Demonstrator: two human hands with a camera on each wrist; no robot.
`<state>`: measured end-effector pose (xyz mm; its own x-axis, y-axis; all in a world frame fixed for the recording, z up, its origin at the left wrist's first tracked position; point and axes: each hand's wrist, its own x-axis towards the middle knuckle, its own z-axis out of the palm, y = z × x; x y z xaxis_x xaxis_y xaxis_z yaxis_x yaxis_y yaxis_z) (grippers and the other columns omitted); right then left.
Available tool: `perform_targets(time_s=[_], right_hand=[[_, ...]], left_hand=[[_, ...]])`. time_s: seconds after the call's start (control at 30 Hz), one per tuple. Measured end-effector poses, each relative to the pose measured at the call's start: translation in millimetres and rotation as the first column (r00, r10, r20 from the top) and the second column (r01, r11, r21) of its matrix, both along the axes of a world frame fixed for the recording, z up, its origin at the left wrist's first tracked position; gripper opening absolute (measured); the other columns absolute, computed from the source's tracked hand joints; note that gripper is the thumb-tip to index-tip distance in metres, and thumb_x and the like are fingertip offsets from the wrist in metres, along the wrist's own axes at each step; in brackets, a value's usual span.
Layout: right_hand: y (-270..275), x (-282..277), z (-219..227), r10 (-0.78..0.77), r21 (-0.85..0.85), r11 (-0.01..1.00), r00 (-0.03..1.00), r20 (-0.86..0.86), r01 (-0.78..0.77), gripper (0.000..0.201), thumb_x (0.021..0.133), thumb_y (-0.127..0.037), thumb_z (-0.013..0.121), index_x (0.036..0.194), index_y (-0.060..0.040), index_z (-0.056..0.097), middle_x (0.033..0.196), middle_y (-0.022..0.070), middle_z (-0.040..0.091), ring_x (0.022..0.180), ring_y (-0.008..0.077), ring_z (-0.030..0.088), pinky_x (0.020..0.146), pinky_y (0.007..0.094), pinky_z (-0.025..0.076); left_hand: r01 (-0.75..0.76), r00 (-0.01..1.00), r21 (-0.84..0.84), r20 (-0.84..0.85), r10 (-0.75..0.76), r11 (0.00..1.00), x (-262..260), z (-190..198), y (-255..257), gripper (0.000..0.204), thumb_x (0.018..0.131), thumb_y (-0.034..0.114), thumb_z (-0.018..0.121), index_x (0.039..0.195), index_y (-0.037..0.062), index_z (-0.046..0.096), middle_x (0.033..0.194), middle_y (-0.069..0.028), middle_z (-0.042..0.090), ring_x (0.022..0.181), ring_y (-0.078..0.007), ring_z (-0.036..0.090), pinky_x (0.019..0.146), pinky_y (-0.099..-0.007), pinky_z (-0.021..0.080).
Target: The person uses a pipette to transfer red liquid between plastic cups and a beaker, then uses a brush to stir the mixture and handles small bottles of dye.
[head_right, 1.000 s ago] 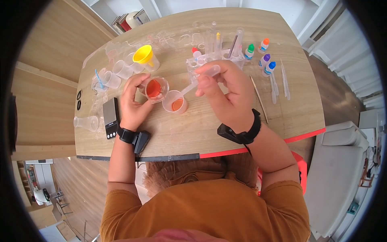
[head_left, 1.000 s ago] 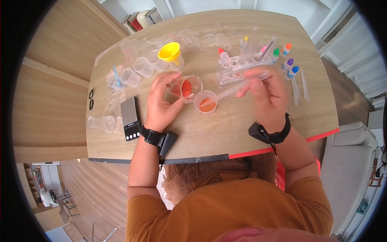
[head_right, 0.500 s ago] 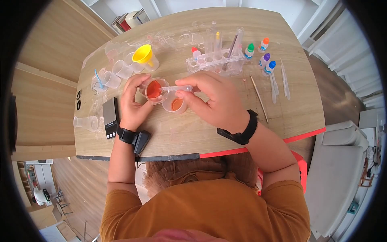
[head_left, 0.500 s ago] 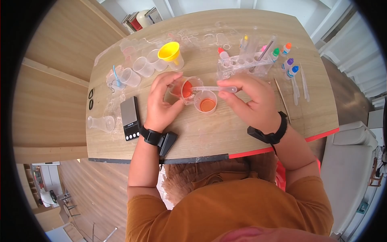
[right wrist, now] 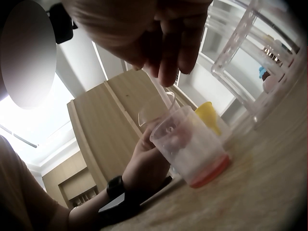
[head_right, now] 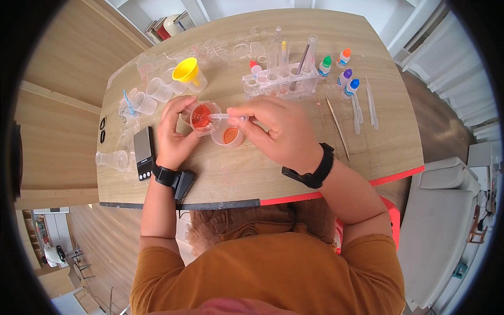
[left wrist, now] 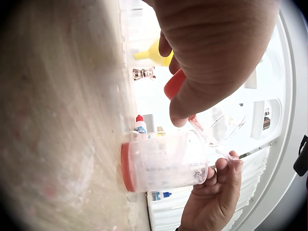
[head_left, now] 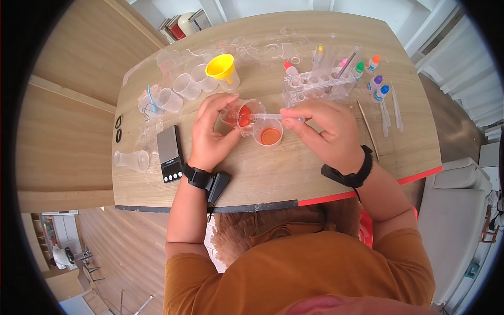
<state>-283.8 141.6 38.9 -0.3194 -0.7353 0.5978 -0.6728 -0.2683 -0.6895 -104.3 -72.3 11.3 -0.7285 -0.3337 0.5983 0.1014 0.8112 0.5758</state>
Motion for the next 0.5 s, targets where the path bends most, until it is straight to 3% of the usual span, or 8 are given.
perform_targets(time_s=[0.17, 0.5], right_hand=[[0.3, 2.5, 7.2, 0.006, 0.007, 1.000, 0.999, 0.036, -0.006, 0.026, 0.095, -0.011, 0.080, 0.120, -0.0075, 0.076, 0.108, 0.0106, 0.077, 0.087, 0.0221, 0.074, 0.076, 0.0321, 0.059], [1.3, 2.0, 5.9, 0.018, -0.008, 1.000, 0.996, 0.084, -0.017, 0.028, 0.096, -0.011, 0.080, 0.122, -0.0061, 0.074, 0.108, 0.0093, 0.077, 0.085, 0.0203, 0.076, 0.076, 0.0312, 0.059]], left_hand=[[-0.002, 1.000, -0.002, 0.008, 0.002, 1.000, 0.0, 0.4, -0.7, 0.064, 0.072, 0.008, 0.095, 0.130, 0.0049, 0.068, 0.127, -0.0133, 0.070, 0.109, -0.0246, 0.067, 0.097, -0.0362, 0.054], [-0.003, 1.000, -0.011, 0.005, 0.003, 1.000, -0.2, 0.1, -1.0, 0.064, 0.072, 0.008, 0.095, 0.130, 0.0047, 0.068, 0.127, -0.0129, 0.070, 0.107, -0.0240, 0.067, 0.096, -0.0358, 0.054]])
